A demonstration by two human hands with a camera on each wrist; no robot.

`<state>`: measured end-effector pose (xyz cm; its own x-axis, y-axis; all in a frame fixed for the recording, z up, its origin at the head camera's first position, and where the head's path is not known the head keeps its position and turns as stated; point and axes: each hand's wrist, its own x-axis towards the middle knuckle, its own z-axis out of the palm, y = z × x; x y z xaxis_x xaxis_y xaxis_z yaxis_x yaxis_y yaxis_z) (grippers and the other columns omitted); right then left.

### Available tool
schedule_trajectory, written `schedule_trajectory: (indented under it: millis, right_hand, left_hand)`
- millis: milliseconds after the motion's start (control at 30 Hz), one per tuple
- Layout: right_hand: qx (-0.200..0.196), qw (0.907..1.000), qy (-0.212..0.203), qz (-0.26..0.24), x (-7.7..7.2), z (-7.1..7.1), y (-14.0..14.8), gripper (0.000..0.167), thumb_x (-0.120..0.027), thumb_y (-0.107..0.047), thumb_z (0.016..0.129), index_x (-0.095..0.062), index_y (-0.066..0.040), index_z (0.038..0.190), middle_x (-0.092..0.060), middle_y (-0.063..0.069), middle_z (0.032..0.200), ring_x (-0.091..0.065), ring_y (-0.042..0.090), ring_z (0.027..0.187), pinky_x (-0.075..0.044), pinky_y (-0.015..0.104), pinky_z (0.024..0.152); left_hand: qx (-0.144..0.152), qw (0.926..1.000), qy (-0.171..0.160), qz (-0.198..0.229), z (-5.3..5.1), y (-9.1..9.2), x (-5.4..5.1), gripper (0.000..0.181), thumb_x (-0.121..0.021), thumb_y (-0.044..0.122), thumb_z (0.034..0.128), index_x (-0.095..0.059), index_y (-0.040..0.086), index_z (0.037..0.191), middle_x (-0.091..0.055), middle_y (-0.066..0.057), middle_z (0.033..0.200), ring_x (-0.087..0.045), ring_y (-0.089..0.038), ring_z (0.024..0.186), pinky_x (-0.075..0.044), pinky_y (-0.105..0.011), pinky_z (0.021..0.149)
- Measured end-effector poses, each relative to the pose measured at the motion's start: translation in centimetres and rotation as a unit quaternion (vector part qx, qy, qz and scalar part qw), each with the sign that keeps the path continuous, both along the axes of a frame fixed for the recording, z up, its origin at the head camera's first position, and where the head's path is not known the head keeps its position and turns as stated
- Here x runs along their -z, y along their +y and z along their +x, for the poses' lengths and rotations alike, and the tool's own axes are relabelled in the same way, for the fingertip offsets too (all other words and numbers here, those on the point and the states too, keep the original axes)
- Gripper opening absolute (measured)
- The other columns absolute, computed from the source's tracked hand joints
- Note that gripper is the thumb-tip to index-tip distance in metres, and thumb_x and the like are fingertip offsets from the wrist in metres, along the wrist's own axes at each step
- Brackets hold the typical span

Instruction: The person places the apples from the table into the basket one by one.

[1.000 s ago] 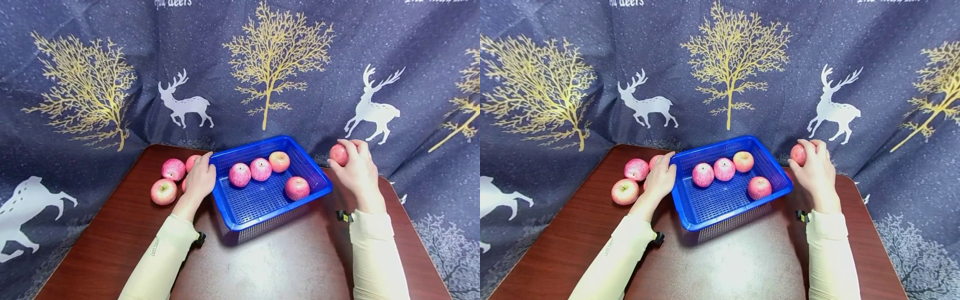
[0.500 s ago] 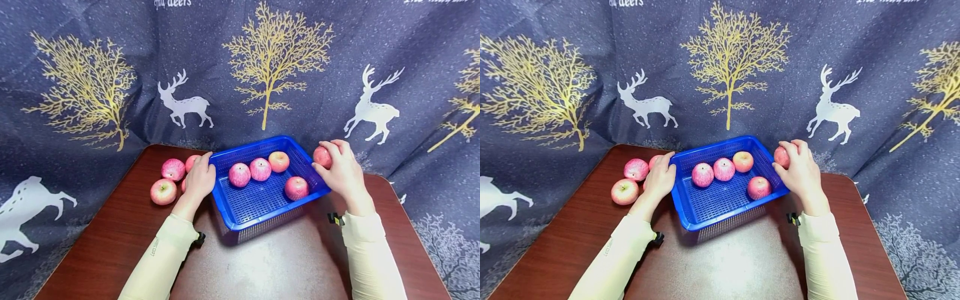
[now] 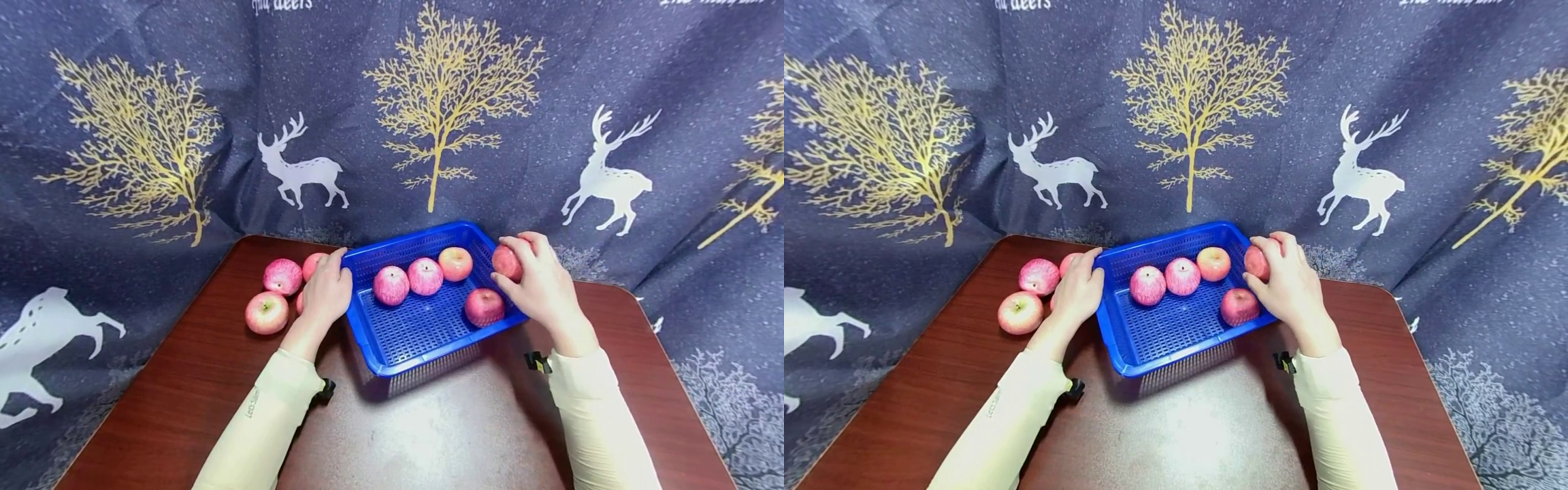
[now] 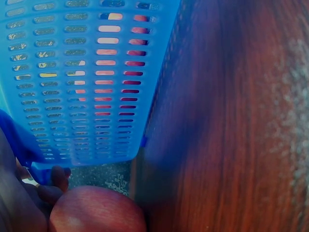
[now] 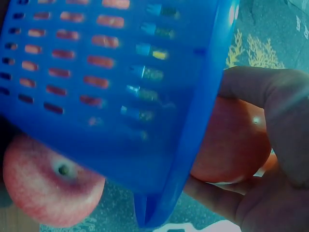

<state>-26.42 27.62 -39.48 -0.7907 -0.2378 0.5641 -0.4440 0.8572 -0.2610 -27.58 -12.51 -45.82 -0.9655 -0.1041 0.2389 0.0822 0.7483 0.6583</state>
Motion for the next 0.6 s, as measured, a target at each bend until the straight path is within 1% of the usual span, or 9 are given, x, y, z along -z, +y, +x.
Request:
schedule_trajectory:
  millis: [167,333,500,600]
  right_hand:
    - [-0.012,0.9998,-0.006,0.014,0.2,0.2,-1.0,0.068,-0.094,-0.022,0.086,-0.066,-0.013,0.146,-0.055,0.022,0.147,-0.061,0.047,0.129,-0.056,0.071,0.086]
    - [-0.025,0.9993,-0.017,0.024,0.6,0.4,-1.9,0.068,-0.094,-0.023,0.086,-0.066,-0.015,0.147,-0.055,0.021,0.148,-0.061,0.047,0.128,-0.057,0.07,0.084]
    - [-0.042,0.9983,-0.016,0.035,1.0,0.5,-2.7,0.067,-0.092,-0.023,0.086,-0.066,-0.015,0.147,-0.056,0.022,0.147,-0.063,0.048,0.126,-0.058,0.069,0.082]
    - [-0.054,0.9975,-0.016,0.042,1.3,0.5,-3.2,0.067,-0.092,-0.024,0.086,-0.065,-0.015,0.146,-0.056,0.022,0.147,-0.063,0.047,0.127,-0.059,0.068,0.084]
  left_hand:
    - [-0.003,1.0,-0.008,0.002,0.1,-0.1,0.0,0.056,-0.045,0.028,0.1111,-0.052,0.014,0.165,-0.059,-0.02,0.153,-0.061,-0.044,0.138,-0.05,-0.065,0.109]
    - [-0.003,1.0,-0.007,0.0,0.0,-0.1,0.1,0.056,-0.044,0.028,0.1111,-0.052,0.014,0.165,-0.059,-0.02,0.154,-0.061,-0.044,0.138,-0.049,-0.066,0.11]
    - [-0.001,1.0,-0.004,0.0,-0.1,-0.1,0.1,0.056,-0.044,0.028,0.1112,-0.053,0.014,0.165,-0.059,-0.021,0.153,-0.062,-0.045,0.136,-0.05,-0.066,0.109]
    - [-0.002,1.0,-0.006,0.001,-0.1,0.0,0.1,0.056,-0.044,0.028,0.1113,-0.052,0.014,0.165,-0.06,-0.02,0.152,-0.062,-0.045,0.135,-0.05,-0.066,0.108]
